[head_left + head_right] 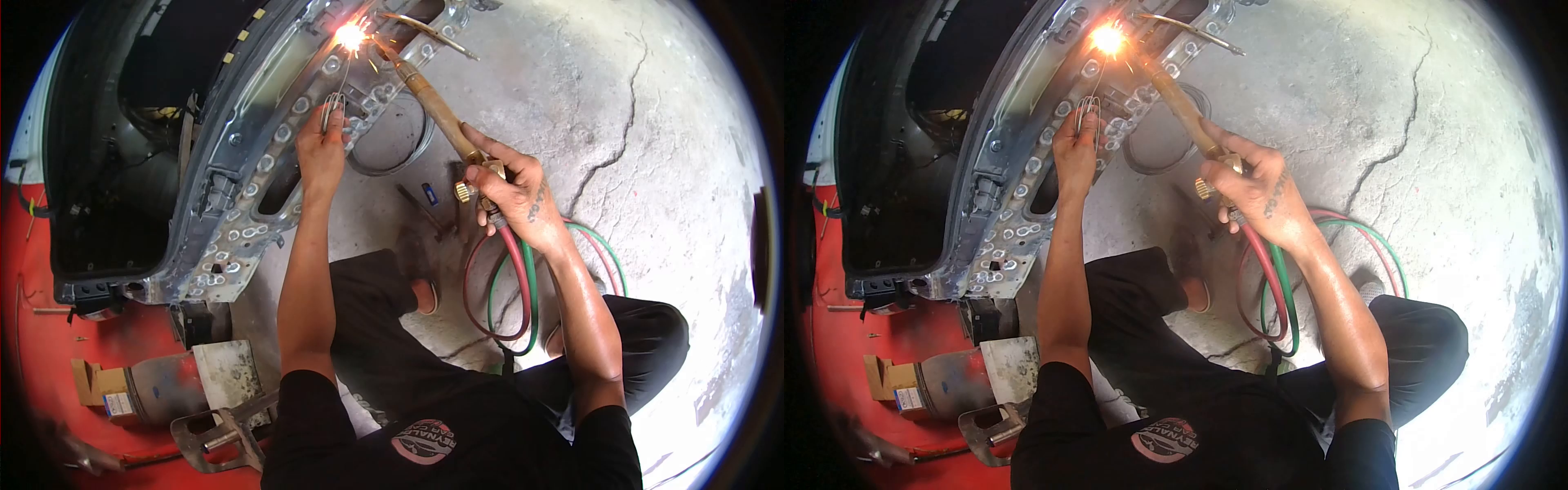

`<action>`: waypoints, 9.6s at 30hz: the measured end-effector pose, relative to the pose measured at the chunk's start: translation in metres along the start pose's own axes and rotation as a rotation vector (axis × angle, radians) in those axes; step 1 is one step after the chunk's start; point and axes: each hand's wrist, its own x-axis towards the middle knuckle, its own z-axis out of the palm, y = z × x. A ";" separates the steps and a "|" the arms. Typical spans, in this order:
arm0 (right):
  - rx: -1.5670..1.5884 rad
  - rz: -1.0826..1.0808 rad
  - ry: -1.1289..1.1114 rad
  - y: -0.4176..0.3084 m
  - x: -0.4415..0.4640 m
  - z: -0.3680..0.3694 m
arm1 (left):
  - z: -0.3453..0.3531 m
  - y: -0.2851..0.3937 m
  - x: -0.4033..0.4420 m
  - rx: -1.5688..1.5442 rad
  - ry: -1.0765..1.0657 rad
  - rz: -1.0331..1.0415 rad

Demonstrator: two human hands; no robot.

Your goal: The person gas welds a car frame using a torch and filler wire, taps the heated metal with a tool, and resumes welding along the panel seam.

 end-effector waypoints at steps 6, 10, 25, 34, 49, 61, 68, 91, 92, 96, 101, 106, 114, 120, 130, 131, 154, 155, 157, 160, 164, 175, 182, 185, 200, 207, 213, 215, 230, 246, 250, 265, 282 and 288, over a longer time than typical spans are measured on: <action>0.005 0.001 -0.005 0.001 0.000 -0.001 | -0.001 0.000 0.000 0.018 -0.007 -0.004; 0.008 0.001 -0.004 0.002 0.001 -0.001 | -0.001 -0.002 0.002 0.027 -0.020 0.001; 0.000 0.007 0.003 0.001 0.001 0.000 | 0.001 0.002 0.002 0.034 -0.009 -0.019; 0.007 0.018 0.006 0.001 0.000 0.000 | 0.000 -0.001 0.003 0.044 -0.014 0.003; 0.001 0.003 0.005 0.001 -0.001 0.000 | 0.000 -0.003 0.005 0.060 -0.010 0.009; -0.003 0.009 0.005 0.001 0.000 0.000 | -0.001 -0.007 0.007 0.041 -0.017 0.028; 0.006 0.017 0.016 0.000 0.000 0.000 | 0.000 -0.003 0.006 0.050 -0.017 0.001; -0.006 0.008 0.006 -0.001 0.000 0.000 | 0.002 -0.010 0.012 0.051 -0.026 0.028; -0.003 0.011 0.007 -0.001 0.000 0.000 | 0.001 -0.011 0.013 0.053 -0.025 0.027; -0.006 0.009 0.001 0.000 0.000 -0.001 | 0.003 -0.010 0.012 0.048 -0.017 0.028; 0.002 0.009 0.006 0.000 -0.001 -0.001 | 0.002 -0.010 0.013 0.046 -0.014 0.029; -0.005 0.009 0.008 0.000 0.000 -0.001 | 0.003 -0.008 0.013 0.066 -0.015 0.042; -0.006 0.014 0.003 0.001 0.000 -0.001 | 0.003 -0.008 0.014 0.058 -0.012 0.024; -0.003 0.014 -0.006 0.000 0.001 -0.002 | 0.004 -0.009 0.015 0.042 -0.011 0.021; -0.005 0.016 -0.003 0.001 0.001 -0.002 | 0.003 -0.011 0.016 0.052 -0.013 0.032; -0.006 0.013 -0.001 0.001 0.001 -0.002 | 0.003 -0.011 0.016 0.051 -0.008 0.034; -0.003 0.005 0.008 0.001 0.000 -0.001 | 0.007 -0.004 0.018 0.015 0.004 -0.014; -0.002 0.000 0.005 0.001 0.000 -0.001 | 0.007 -0.005 0.018 0.017 0.004 -0.018; 0.000 0.002 0.004 0.001 0.000 -0.001 | 0.007 -0.009 0.019 0.024 -0.003 0.001; 0.003 0.009 -0.005 0.002 0.000 -0.002 | 0.007 -0.012 0.019 0.027 -0.003 0.011; -0.003 -0.002 0.003 0.002 0.000 -0.001 | 0.007 -0.009 0.019 0.034 -0.004 0.002; -0.021 0.006 0.000 0.001 0.000 -0.002 | 0.007 -0.011 0.020 0.030 -0.006 -0.013; -0.019 0.013 0.003 -0.001 -0.001 -0.001 | 0.006 -0.014 0.022 0.043 -0.018 -0.003; -0.018 0.006 0.005 -0.001 0.000 -0.001 | 0.007 -0.013 0.022 0.030 -0.010 0.000; -0.014 0.007 0.008 0.001 0.000 -0.001 | 0.008 -0.011 0.024 0.068 -0.010 0.024; -0.003 0.036 -0.019 0.003 0.001 -0.005 | 0.011 -0.007 0.023 0.026 0.005 -0.027; -0.005 0.032 -0.008 0.000 0.000 -0.003 | 0.012 -0.002 0.020 0.013 0.019 -0.031; -0.003 0.032 -0.011 0.001 0.000 -0.003 | 0.012 -0.002 0.019 0.015 0.012 -0.026; 0.003 0.021 -0.006 0.003 0.001 -0.004 | 0.014 -0.005 0.023 0.042 0.029 0.000; -0.003 0.023 -0.015 0.005 0.002 -0.003 | 0.015 -0.015 0.028 0.065 0.009 0.000; -0.001 0.023 -0.011 0.005 0.002 -0.003 | 0.016 -0.012 0.026 0.064 0.015 -0.011; 0.006 0.008 0.001 0.005 -0.005 0.002 | 0.013 0.008 -0.003 -0.295 -0.165 -0.329; -0.132 0.171 0.266 0.002 -0.065 -0.042 | 0.194 -0.181 -0.174 0.383 -0.695 -0.270; -0.314 0.280 0.388 -0.019 -0.105 -0.069 | 0.278 -0.254 -0.226 0.137 -0.286 -0.071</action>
